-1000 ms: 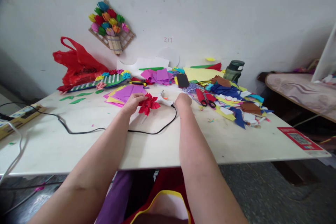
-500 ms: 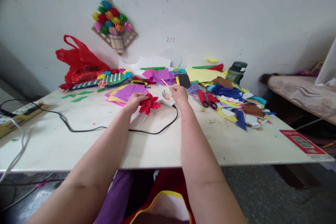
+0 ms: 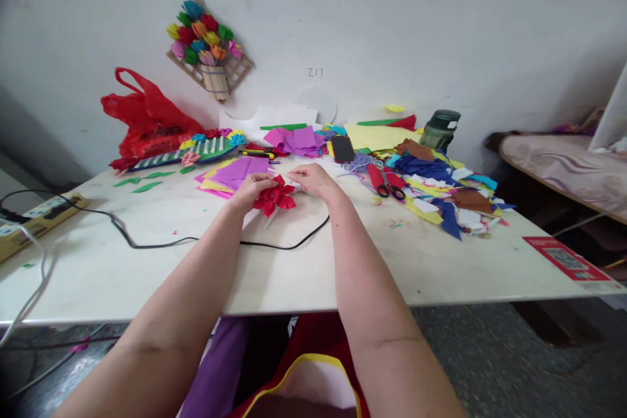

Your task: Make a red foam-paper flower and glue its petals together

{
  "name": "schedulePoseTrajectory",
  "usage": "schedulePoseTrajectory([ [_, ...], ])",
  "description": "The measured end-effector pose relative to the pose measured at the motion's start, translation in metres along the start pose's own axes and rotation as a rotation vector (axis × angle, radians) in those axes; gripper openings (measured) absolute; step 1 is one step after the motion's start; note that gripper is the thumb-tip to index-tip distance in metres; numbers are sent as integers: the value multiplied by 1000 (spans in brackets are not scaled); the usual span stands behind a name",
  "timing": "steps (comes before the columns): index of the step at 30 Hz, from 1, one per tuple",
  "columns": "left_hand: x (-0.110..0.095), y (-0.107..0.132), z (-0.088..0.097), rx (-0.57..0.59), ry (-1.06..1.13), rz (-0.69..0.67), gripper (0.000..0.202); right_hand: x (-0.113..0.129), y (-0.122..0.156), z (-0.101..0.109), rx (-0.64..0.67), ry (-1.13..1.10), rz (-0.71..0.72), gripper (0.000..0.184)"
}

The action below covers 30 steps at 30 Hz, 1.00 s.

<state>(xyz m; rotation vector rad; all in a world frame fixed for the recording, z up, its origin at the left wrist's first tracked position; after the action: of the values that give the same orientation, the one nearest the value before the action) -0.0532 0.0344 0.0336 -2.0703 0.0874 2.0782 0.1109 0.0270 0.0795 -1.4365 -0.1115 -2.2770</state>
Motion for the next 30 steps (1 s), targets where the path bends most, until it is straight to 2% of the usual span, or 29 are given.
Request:
schedulePoseTrajectory([
  [5, 3, -3, 0, 9, 13, -15, 20, 2, 0, -3, 20, 62, -23, 36],
  [11, 4, -4, 0, 18, 47, -24, 20, 2, -4, -1, 28, 83, 55, 31],
  [17, 2, -2, -2, 14, 75, 1, 24, 0, -6, -4, 84, 152, 65, 32],
  [30, 3, -3, -2, 32, 110, -21, 19, -10, -11, -7, 129, 110, 97, 36],
])
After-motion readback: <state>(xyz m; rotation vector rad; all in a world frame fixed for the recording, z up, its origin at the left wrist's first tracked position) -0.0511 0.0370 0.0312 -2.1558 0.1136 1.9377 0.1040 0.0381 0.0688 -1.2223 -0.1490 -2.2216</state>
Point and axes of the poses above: each hand's wrist, its own y-axis away from the middle knuckle, its own z-axis out of the back of the hand, x = y × z, the point moved 6 cm from there along -y, towards the middle knuckle, and after that the axes turned 3 degrees about x, right-handed, at the moved point
